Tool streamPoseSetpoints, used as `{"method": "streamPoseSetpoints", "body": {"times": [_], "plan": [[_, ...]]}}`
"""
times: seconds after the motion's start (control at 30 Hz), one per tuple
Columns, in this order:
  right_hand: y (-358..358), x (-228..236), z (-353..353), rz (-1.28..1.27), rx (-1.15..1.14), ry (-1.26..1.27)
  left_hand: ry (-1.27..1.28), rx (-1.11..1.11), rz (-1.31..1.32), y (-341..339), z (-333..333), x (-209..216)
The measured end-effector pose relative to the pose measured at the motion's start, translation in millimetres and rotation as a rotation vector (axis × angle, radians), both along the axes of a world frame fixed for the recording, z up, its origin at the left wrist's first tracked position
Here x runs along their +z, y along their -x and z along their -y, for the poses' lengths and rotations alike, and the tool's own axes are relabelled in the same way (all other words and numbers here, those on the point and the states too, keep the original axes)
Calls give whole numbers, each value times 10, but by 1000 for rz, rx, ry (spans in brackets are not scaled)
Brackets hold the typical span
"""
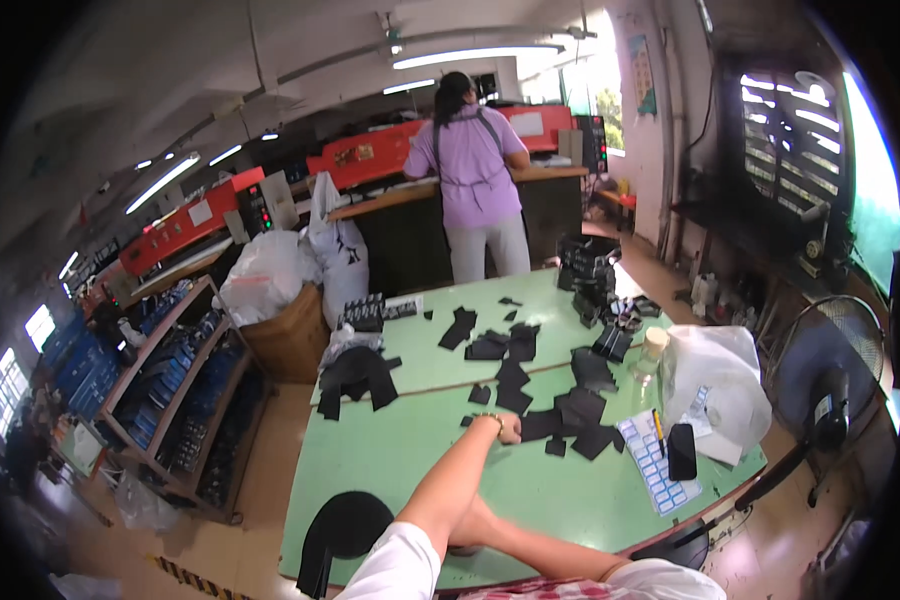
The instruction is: The recorder is sorting and preparing black leather shoe components at a workstation.
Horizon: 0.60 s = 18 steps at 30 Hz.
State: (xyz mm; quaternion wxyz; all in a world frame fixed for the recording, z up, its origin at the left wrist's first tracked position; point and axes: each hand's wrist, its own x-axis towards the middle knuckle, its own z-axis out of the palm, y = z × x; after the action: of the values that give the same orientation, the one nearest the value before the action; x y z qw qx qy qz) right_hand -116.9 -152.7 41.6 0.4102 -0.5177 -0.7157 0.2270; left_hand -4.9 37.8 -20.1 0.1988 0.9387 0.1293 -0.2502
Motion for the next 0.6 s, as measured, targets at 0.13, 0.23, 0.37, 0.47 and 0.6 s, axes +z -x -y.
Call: {"method": "streamPoseSetpoints", "body": {"times": [0.13,0.23,0.37,0.47,0.6], "plan": [[65,45,24,-174,-51,-60,-32,50,25,11,-45,-38],[18,17,-14,-126,-57,-61,-39,41,-5,-36,-60,-41],[16,32,-2,-141,-60,-55,-91,61,-48,-63,-31,-39],[17,58,0,-130,-59,-17,-64,98,-83,-62,-68,-28],[26,-92,-50,-99,-41,-72,-114,81,-101,-55,-63,-55]]}}
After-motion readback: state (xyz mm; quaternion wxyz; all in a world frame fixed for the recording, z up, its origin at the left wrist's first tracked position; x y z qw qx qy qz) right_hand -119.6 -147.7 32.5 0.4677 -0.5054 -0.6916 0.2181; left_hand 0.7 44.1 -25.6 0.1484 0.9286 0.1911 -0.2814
